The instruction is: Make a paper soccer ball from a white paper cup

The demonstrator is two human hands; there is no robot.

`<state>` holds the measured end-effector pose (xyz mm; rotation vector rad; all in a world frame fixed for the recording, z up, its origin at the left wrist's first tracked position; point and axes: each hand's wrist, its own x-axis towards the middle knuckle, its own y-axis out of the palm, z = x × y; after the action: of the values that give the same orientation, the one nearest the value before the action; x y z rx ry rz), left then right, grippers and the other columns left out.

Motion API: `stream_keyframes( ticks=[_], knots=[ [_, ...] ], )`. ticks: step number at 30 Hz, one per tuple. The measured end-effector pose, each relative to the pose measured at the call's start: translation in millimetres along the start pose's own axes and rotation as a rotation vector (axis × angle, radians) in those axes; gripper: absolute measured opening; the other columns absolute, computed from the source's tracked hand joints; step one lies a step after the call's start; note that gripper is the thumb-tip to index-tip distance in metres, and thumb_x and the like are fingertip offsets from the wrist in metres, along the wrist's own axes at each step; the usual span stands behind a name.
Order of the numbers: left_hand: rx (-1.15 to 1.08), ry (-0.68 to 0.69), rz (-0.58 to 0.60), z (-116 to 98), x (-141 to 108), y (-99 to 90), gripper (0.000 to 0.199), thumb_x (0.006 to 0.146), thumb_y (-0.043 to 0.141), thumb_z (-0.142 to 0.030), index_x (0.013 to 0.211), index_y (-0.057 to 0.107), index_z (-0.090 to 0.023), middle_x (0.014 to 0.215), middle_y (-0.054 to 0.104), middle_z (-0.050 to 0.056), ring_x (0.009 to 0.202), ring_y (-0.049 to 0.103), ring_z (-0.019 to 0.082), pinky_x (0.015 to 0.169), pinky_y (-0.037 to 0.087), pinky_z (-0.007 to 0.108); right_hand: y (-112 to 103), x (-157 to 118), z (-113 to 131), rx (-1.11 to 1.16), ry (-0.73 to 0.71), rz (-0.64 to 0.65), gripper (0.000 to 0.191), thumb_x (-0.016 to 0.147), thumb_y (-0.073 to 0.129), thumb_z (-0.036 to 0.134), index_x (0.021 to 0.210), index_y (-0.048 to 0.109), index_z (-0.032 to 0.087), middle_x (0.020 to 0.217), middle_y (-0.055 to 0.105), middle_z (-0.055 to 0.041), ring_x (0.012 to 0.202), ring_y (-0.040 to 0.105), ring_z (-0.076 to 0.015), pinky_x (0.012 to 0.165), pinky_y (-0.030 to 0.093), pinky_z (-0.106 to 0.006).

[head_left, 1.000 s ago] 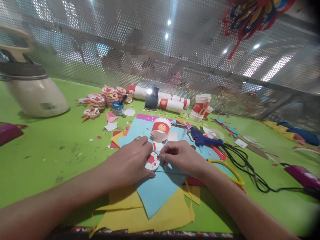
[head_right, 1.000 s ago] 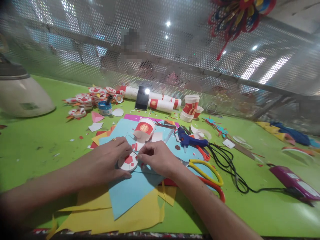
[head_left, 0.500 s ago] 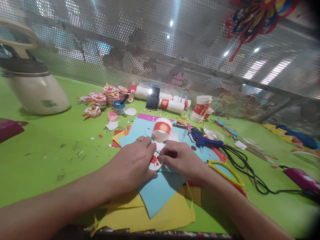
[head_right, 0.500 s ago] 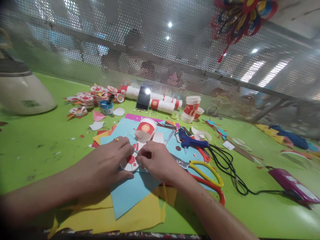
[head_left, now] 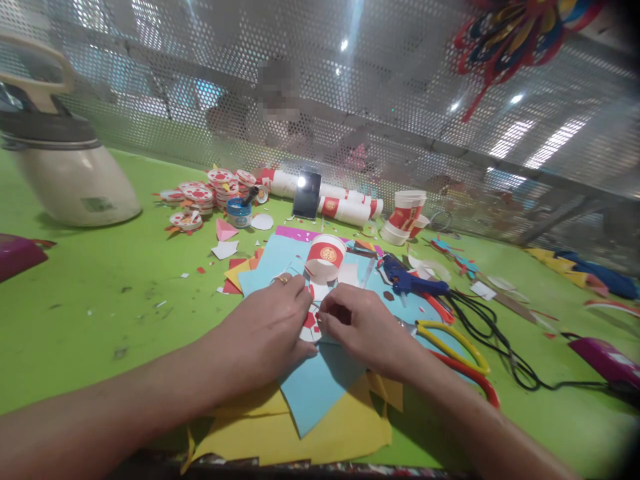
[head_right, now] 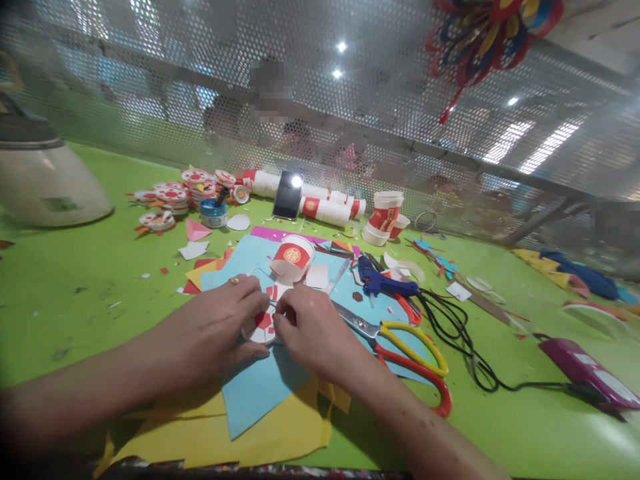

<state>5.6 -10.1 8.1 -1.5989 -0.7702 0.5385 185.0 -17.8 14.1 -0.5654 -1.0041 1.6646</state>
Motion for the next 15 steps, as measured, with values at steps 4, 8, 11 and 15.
stream_keyframes(
  ticks=[4,8,11,15],
  knots=[
    [-0.012,0.013,-0.016,1,0,1.2,0.025,0.085,0.074,-0.030,0.097,0.061,-0.012,0.102,0.058,0.012,0.093,0.056,0.029,0.082,0.050,0.045,1,2,-2,0.018,0.004,-0.011,0.014,0.081,0.060,0.005,0.073,0.062,0.016,0.066,0.061,-0.0001,0.060,0.050,-0.0125,0.057,0.036,-0.026],
    [-0.023,0.000,-0.008,1,-2,1.2,0.024,0.085,0.074,-0.031,0.096,0.061,-0.013,0.102,0.058,0.011,0.094,0.056,0.030,0.083,0.050,0.045,0,2,-8,0.042,-0.013,-0.049,0.014,0.081,0.058,0.004,0.077,0.064,0.016,0.068,0.063,0.0000,0.062,0.053,-0.0127,0.058,0.039,-0.026],
    [-0.026,0.001,0.000,1,-2,1.4,0.026,0.084,0.075,-0.033,0.095,0.061,-0.013,0.102,0.058,0.011,0.094,0.056,0.030,0.082,0.050,0.045,-2,1,-10,0.054,-0.025,-0.068,0.015,0.082,0.057,0.004,0.076,0.064,0.017,0.068,0.065,-0.0002,0.062,0.054,-0.0128,0.059,0.040,-0.026],
    [-0.026,0.005,0.004,3,-3,3.2,0.026,0.085,0.074,-0.033,0.096,0.062,-0.013,0.102,0.058,0.011,0.094,0.056,0.031,0.082,0.050,0.046,-2,-2,-10,0.059,-0.057,-0.081,0.017,0.081,0.058,0.004,0.072,0.064,0.016,0.068,0.064,-0.0002,0.063,0.054,-0.0129,0.059,0.039,-0.026]
  ],
)
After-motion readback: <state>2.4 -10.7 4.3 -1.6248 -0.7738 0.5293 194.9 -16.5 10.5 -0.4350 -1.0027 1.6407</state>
